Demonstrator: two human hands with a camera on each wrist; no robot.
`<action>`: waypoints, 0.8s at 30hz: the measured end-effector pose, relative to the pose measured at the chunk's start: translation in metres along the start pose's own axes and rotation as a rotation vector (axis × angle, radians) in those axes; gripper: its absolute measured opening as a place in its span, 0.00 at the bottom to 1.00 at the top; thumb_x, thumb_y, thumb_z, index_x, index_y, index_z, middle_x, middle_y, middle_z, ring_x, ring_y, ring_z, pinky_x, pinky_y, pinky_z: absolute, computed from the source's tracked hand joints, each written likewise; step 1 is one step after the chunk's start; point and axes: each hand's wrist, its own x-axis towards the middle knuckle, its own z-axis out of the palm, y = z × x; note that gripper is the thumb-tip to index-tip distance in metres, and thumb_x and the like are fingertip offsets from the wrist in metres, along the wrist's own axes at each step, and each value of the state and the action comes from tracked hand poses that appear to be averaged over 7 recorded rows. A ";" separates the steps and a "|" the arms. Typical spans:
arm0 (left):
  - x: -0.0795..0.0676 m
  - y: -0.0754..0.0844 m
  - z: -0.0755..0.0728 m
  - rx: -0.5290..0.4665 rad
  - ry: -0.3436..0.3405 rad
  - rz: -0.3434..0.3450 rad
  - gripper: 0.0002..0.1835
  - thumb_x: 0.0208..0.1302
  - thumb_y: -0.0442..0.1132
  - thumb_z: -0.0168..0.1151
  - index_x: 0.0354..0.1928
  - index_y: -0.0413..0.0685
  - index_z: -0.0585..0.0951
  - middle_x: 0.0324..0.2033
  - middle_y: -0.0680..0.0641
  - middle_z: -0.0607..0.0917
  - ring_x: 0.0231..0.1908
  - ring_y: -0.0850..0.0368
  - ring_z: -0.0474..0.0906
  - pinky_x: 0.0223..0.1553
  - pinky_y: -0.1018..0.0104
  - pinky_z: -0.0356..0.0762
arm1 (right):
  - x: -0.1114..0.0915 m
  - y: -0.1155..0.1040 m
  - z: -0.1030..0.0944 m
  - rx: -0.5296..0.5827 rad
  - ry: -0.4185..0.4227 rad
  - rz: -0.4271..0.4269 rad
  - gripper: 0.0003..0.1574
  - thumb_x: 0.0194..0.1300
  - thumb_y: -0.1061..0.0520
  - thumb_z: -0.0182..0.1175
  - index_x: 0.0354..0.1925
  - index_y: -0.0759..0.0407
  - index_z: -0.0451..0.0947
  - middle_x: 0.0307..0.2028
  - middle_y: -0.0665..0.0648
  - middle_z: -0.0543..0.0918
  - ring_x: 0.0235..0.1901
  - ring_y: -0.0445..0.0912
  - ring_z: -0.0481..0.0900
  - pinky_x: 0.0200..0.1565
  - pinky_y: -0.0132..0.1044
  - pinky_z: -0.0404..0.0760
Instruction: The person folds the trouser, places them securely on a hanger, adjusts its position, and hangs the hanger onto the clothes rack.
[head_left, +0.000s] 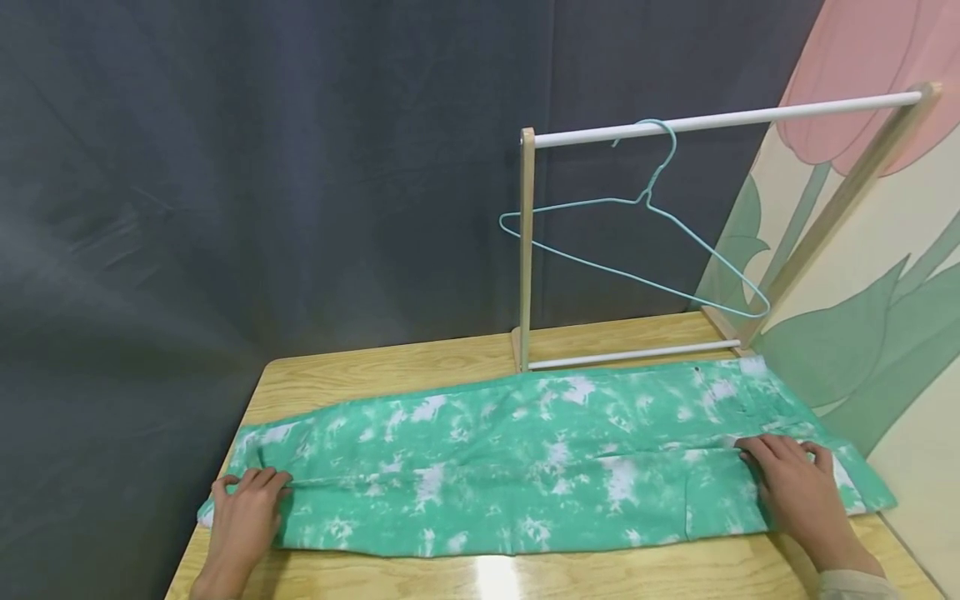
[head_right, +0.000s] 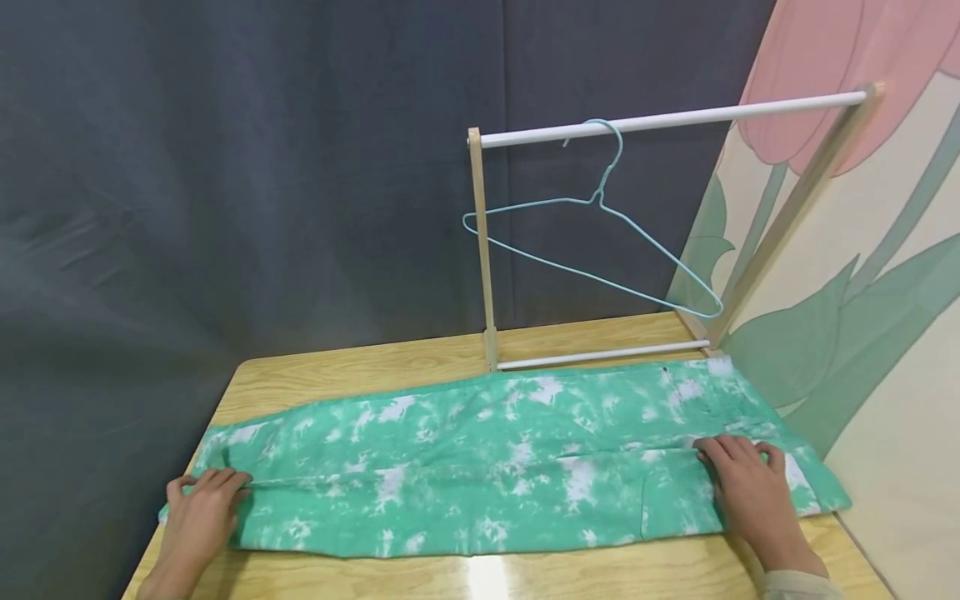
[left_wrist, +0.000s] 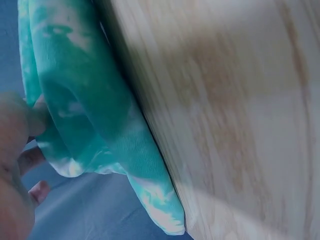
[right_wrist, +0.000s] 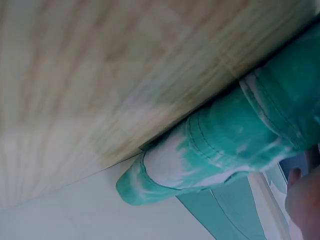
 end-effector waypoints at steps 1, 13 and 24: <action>0.000 -0.001 0.000 0.000 0.026 0.001 0.11 0.44 0.31 0.77 0.29 0.47 0.84 0.26 0.49 0.82 0.32 0.47 0.77 0.42 0.39 0.62 | 0.000 0.000 -0.001 0.003 0.016 0.002 0.13 0.62 0.67 0.63 0.44 0.53 0.78 0.40 0.59 0.83 0.46 0.56 0.74 0.48 0.62 0.60; 0.003 -0.004 -0.004 -0.008 0.109 -0.039 0.10 0.42 0.28 0.77 0.27 0.45 0.85 0.23 0.47 0.85 0.28 0.46 0.76 0.41 0.39 0.61 | 0.016 -0.003 0.001 -0.005 0.160 0.007 0.03 0.72 0.61 0.56 0.41 0.57 0.76 0.38 0.60 0.80 0.43 0.58 0.73 0.47 0.64 0.59; 0.020 -0.002 -0.016 -0.121 0.088 -0.189 0.08 0.48 0.28 0.75 0.31 0.44 0.86 0.28 0.45 0.87 0.31 0.44 0.80 0.34 0.44 0.69 | 0.054 -0.006 -0.011 -0.013 0.175 0.013 0.04 0.73 0.60 0.55 0.42 0.60 0.75 0.39 0.62 0.79 0.41 0.60 0.72 0.49 0.63 0.58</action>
